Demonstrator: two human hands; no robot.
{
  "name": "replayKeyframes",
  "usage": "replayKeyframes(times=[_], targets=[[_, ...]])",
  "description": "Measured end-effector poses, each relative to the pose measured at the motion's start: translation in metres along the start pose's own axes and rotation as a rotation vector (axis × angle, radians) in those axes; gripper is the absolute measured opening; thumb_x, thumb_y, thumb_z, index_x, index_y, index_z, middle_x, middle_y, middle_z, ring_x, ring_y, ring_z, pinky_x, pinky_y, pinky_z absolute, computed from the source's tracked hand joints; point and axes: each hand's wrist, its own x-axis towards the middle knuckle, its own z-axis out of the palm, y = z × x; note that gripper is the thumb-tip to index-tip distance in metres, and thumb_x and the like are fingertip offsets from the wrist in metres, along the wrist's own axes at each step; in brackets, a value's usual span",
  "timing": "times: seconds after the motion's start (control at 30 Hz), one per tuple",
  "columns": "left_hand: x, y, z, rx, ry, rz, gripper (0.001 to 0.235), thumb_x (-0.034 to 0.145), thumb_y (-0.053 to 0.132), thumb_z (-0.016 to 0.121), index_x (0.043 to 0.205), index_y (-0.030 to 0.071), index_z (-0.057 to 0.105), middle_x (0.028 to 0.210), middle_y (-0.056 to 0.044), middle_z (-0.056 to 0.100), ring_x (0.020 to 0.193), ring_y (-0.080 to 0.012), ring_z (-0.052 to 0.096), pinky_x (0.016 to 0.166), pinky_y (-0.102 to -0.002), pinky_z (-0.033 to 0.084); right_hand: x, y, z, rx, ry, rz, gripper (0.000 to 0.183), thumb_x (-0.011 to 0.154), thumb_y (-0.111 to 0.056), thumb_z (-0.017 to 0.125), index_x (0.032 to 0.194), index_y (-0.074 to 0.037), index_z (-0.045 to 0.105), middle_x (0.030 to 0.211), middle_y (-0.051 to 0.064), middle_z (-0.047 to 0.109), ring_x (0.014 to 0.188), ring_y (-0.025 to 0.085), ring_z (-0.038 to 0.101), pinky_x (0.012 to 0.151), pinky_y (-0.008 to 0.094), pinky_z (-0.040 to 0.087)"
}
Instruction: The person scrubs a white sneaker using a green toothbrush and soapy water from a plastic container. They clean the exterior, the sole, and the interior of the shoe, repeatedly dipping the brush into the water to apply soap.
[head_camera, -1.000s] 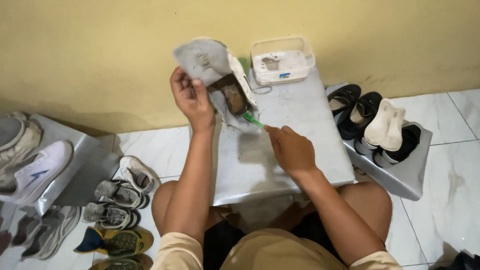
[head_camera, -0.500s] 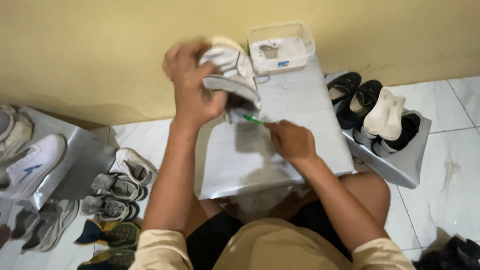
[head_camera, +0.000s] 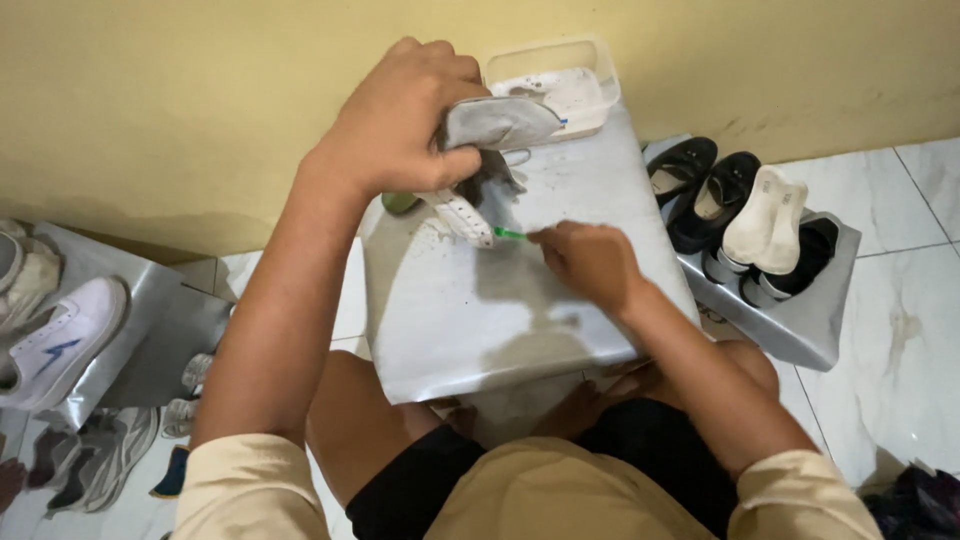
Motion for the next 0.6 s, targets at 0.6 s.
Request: replayKeyframes(times=[0.6], targets=[[-0.008, 0.023, 0.002, -0.018, 0.017, -0.152, 0.02, 0.071, 0.026, 0.057, 0.069, 0.007, 0.054, 0.068, -0.008, 0.05, 0.062, -0.033, 0.05, 0.051, -0.047, 0.035, 0.024, -0.041, -0.022, -0.018, -0.3, 0.172, 0.052, 0.096, -0.004, 0.056, 0.142, -0.028, 0.063, 0.086, 0.006, 0.067, 0.058, 0.033, 0.067, 0.037, 0.047, 0.046]])
